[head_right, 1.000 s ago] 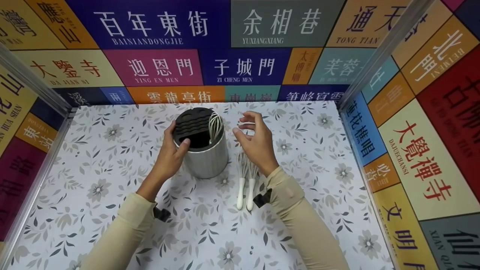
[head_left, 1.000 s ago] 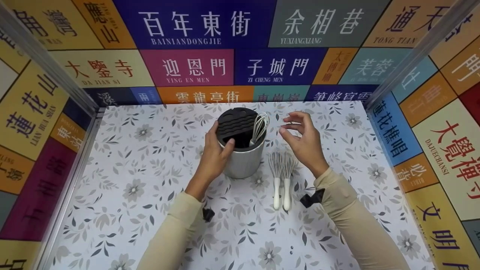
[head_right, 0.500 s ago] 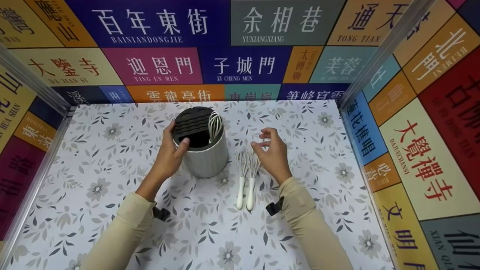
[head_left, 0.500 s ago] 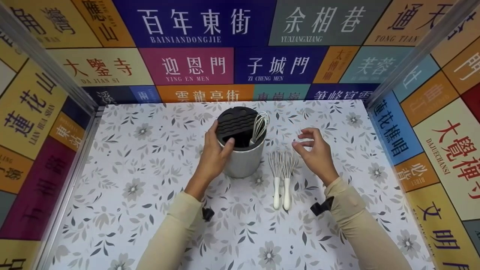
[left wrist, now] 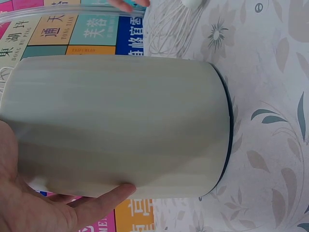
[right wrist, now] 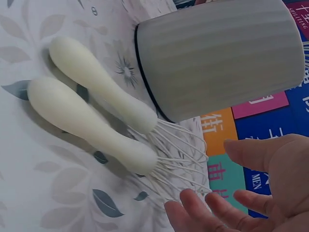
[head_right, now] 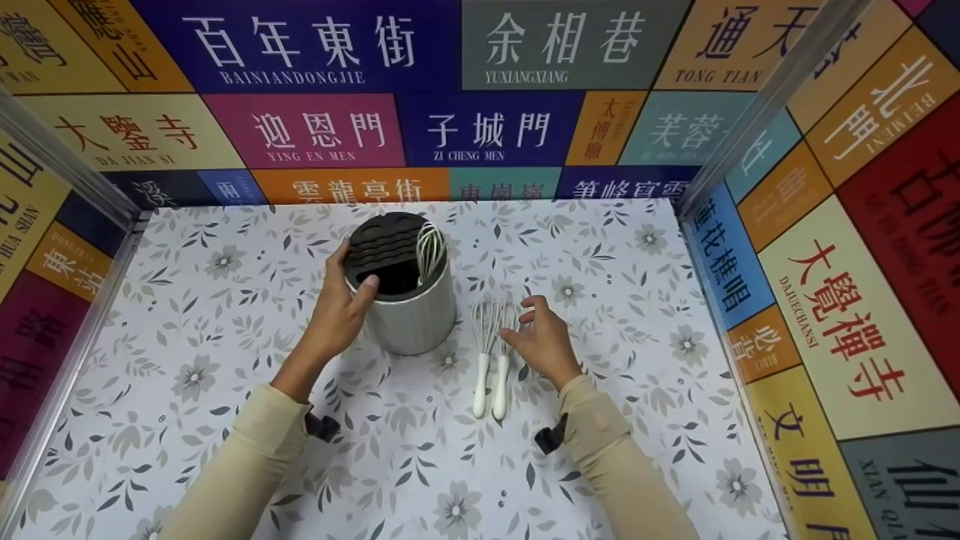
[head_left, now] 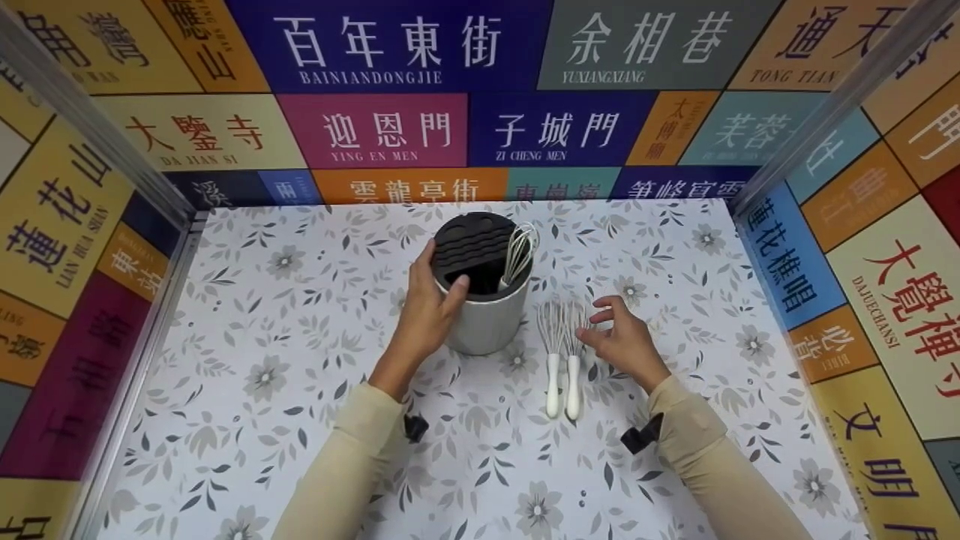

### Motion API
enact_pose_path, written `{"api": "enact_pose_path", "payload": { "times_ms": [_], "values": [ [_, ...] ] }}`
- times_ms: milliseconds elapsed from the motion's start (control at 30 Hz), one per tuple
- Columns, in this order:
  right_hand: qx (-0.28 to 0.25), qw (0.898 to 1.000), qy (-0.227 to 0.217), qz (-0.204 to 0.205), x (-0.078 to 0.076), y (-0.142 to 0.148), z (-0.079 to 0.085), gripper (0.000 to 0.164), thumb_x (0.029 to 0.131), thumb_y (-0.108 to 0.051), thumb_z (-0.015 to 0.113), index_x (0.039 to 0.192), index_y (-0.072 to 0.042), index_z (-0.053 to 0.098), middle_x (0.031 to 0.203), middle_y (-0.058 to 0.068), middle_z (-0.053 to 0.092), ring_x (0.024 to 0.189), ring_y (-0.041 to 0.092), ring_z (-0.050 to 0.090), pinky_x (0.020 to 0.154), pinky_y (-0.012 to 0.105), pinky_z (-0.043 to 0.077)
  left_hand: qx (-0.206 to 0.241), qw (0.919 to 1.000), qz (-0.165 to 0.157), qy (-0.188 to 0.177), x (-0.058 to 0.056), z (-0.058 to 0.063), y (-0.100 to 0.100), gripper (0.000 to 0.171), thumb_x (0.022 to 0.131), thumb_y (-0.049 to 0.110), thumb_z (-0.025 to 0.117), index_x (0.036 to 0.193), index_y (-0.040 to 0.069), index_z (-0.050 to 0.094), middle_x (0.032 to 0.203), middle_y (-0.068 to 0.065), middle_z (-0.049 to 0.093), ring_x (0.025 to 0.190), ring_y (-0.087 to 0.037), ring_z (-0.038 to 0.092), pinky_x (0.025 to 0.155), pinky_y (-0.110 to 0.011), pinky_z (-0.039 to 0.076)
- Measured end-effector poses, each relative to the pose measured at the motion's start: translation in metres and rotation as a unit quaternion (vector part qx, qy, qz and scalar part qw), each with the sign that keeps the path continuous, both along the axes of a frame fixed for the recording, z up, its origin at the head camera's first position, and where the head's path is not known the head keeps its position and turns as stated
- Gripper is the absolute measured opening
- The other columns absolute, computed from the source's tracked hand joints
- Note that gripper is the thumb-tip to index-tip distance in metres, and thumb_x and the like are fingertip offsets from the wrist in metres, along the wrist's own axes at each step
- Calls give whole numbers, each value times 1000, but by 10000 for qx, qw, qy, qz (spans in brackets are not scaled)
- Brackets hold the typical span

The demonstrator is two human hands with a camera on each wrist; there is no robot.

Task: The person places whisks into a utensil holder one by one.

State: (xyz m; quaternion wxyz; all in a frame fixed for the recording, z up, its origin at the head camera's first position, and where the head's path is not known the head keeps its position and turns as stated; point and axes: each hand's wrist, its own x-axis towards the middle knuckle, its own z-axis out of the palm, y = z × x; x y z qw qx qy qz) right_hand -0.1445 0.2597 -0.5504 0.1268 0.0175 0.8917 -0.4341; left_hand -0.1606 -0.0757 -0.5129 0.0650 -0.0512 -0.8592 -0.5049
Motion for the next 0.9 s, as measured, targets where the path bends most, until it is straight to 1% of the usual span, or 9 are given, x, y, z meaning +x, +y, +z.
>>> {"api": "enact_pose_path", "payload": {
  "times_ms": [200, 333, 433, 600, 700, 800, 900],
  "values": [
    [-98, 9994, -283, -173, 8, -5, -11, 75, 92, -30, 75, 150, -8, 34, 128, 18, 59, 89, 25, 70, 71, 35, 59, 11, 10000, 6, -9, 0, 0, 0, 77, 103, 37, 54, 163, 6, 16, 160, -22, 29, 150, -31, 32, 124, -44, 27],
    [-331, 9978, -438, -366, 12, -7, -18, 81, 91, -28, 77, 153, -7, 29, 127, 20, 57, 84, 27, 69, 71, 42, 61, -3, 10000, 16, -8, 0, 0, 0, 77, 103, 37, 54, 163, 7, 16, 160, -22, 29, 150, -31, 33, 123, -44, 28],
    [-497, 9961, -542, -487, 14, -7, -23, 83, 89, -25, 80, 152, -7, 29, 125, 20, 55, 81, 29, 70, 70, 45, 62, -17, 10000, 22, -9, 0, 0, 0, 78, 103, 38, 54, 163, 6, 16, 161, -22, 29, 150, -31, 32, 123, -44, 28],
    [-339, 9964, -566, -529, 21, -8, -33, 85, 83, -22, 85, 148, -8, 31, 115, 18, 58, 81, 26, 67, 67, 37, 61, -33, 10000, -40, -48, 1, 1, 0, 78, 103, 39, 53, 163, 6, 14, 162, -22, 26, 151, -32, 31, 123, -45, 28],
    [-329, 9957, -665, -554, 25, -8, -37, 89, 81, -21, 87, 148, -7, 30, 113, 18, 61, 79, 23, 68, 67, 35, 61, -40, 9999, -101, -57, 1, 1, 0, 79, 104, 40, 52, 163, 5, 13, 162, -22, 25, 152, -31, 30, 124, -45, 27],
    [-379, 9947, -789, -547, 28, -9, -40, 87, 82, -21, 87, 147, -5, 31, 113, 19, 64, 73, 21, 71, 66, 36, 61, -47, 9999, -96, -39, 0, 0, 0, 78, 104, 39, 52, 163, 5, 13, 162, -22, 25, 152, -30, 29, 124, -45, 27],
    [-415, 9938, -891, -523, 31, -10, -41, 78, 83, -21, 85, 141, -2, 36, 111, 19, 65, 69, 20, 71, 64, 36, 61, -34, 10000, -67, -23, 0, 1, 1, 78, 104, 38, 53, 163, 5, 14, 162, -22, 26, 151, -30, 30, 124, -44, 27]
  ]
}}
